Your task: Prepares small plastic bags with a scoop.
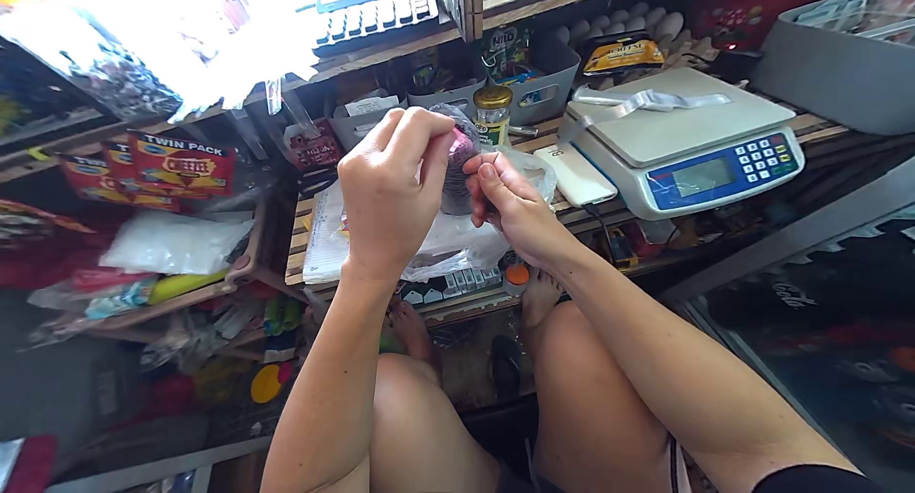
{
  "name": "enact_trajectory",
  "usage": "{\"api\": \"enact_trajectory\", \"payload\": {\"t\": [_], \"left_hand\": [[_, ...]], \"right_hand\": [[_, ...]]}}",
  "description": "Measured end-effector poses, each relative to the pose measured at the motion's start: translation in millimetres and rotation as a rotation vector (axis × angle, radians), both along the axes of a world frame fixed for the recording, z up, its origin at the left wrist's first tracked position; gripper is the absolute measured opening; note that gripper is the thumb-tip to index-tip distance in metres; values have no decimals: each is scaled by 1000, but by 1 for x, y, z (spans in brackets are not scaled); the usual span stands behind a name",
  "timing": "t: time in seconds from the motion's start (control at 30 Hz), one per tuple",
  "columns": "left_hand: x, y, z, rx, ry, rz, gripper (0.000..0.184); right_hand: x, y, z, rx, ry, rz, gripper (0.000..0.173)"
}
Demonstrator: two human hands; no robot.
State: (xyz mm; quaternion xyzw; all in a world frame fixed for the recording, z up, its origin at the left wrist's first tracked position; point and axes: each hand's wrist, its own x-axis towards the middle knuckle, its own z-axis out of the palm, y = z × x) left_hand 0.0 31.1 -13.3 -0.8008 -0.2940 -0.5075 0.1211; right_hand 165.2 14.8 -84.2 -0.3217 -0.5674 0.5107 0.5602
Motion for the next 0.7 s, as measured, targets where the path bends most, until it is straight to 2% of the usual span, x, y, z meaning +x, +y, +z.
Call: {"api": "enact_trajectory", "payload": {"t": [0.17, 0.3, 0.5, 0.7], "left_hand": [[-2, 5, -1, -36, -141, -17, 12], [-5, 7, 0, -66, -235, -19, 13], [-6, 11, 0, -12, -208, -81, 12], [-7, 12, 0, -76, -261, -64, 14]], "right_hand": [[2, -1, 1, 16, 0, -14, 27], [4, -1, 1, 43, 30, -38, 37], [5, -2, 0, 134, 1, -47, 35], [7, -4, 2, 161, -60, -27, 31]]}}
